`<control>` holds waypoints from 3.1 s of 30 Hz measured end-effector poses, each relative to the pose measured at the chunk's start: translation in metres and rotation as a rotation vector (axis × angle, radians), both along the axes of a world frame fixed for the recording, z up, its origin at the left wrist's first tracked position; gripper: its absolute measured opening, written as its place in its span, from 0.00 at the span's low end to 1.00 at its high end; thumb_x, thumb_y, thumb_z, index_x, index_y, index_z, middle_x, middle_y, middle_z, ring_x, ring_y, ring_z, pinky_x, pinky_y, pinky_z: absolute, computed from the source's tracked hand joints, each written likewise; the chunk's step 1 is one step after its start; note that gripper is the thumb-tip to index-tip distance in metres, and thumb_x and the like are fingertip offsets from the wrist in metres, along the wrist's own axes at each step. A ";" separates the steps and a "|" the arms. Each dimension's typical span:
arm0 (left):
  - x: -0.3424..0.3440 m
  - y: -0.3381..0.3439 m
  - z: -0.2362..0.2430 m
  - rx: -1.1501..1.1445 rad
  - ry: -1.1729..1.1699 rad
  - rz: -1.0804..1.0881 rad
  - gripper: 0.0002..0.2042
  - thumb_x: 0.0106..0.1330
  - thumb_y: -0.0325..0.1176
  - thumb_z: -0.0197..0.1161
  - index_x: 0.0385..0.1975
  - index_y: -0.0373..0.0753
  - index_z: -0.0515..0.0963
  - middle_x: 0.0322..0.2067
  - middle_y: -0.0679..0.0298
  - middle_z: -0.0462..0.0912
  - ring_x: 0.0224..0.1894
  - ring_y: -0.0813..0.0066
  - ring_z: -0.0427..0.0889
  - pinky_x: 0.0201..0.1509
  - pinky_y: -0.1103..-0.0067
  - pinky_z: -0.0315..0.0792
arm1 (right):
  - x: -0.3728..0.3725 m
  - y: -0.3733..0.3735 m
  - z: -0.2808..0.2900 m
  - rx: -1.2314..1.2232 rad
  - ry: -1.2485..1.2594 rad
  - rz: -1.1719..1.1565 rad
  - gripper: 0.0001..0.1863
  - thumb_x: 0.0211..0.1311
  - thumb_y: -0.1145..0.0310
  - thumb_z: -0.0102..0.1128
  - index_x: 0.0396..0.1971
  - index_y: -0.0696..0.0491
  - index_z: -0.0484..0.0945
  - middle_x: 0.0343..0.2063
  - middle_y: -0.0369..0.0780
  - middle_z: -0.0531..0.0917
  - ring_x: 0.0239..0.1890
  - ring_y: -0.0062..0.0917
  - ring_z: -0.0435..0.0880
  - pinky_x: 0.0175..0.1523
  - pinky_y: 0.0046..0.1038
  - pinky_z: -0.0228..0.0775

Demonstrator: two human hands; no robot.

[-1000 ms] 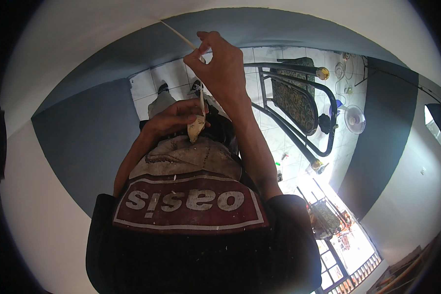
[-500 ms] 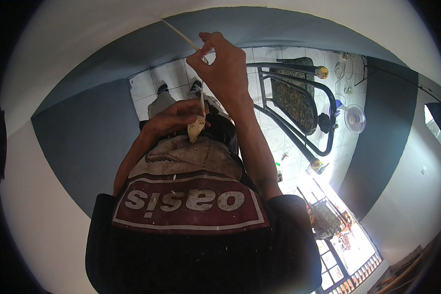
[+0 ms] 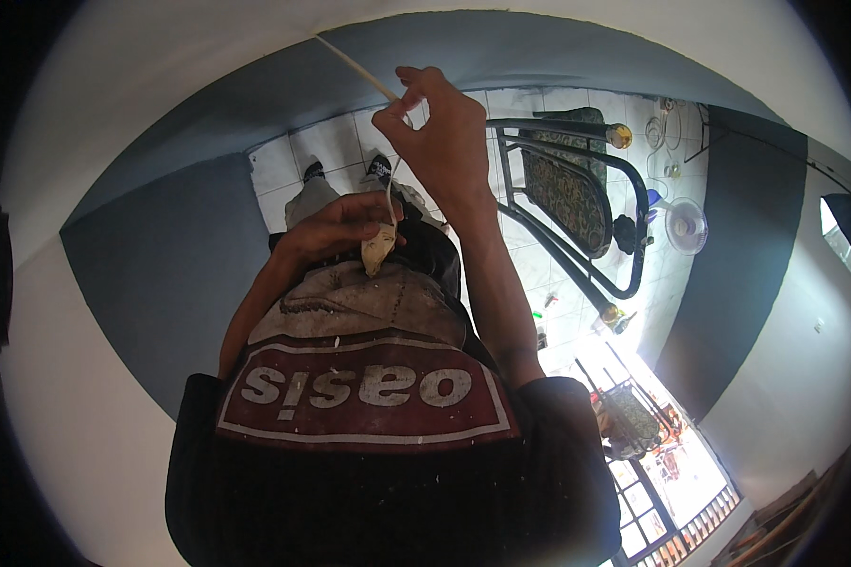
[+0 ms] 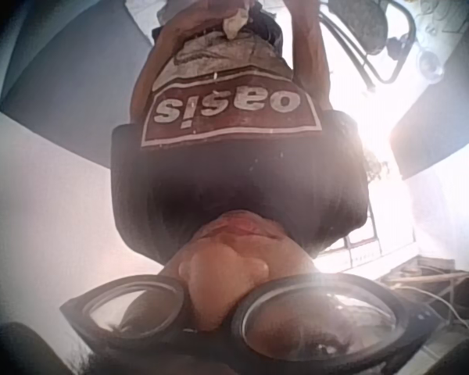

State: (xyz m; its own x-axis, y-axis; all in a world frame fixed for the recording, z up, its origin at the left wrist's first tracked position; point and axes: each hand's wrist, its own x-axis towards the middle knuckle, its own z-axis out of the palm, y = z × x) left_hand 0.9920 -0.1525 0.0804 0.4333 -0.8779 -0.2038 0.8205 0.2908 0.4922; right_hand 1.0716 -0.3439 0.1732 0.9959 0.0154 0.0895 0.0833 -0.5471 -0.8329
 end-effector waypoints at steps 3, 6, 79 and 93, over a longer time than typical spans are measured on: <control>-0.001 -0.001 0.000 -0.005 0.009 -0.005 0.25 0.70 0.37 0.69 0.61 0.32 0.72 0.56 0.58 0.80 0.59 0.61 0.82 0.63 0.71 0.74 | -0.003 -0.006 -0.002 -0.003 -0.043 -0.012 0.11 0.53 0.77 0.71 0.30 0.58 0.75 0.50 0.51 0.88 0.54 0.39 0.88 0.56 0.38 0.81; -0.001 -0.002 0.001 0.005 0.011 -0.014 0.25 0.70 0.37 0.69 0.61 0.32 0.71 0.56 0.58 0.79 0.59 0.60 0.82 0.63 0.71 0.74 | -0.007 -0.011 -0.002 0.006 -0.026 -0.026 0.10 0.53 0.77 0.70 0.29 0.58 0.75 0.50 0.51 0.88 0.54 0.38 0.89 0.58 0.39 0.80; -0.087 0.084 0.016 -0.134 0.188 0.097 0.22 0.72 0.34 0.66 0.61 0.32 0.72 0.53 0.57 0.81 0.53 0.61 0.86 0.62 0.67 0.77 | -0.064 0.063 -0.003 -0.290 -0.427 0.116 0.11 0.52 0.72 0.74 0.37 0.49 0.85 0.40 0.38 0.76 0.37 0.31 0.83 0.36 0.32 0.79; -0.088 0.112 0.007 -0.093 0.170 0.187 0.15 0.76 0.35 0.60 0.56 0.34 0.74 0.43 0.61 0.83 0.46 0.63 0.87 0.50 0.75 0.81 | -0.127 0.063 0.037 -0.010 -0.166 0.206 0.13 0.59 0.81 0.69 0.44 0.55 0.86 0.41 0.40 0.84 0.38 0.26 0.83 0.40 0.26 0.75</control>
State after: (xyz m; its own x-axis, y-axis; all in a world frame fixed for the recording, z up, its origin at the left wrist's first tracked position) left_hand 0.9036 -0.0402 0.0879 0.5563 -0.8041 -0.2097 0.8169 0.4829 0.3156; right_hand 0.9444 -0.2811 0.2103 0.9434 0.2175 0.2505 0.3288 -0.5128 -0.7931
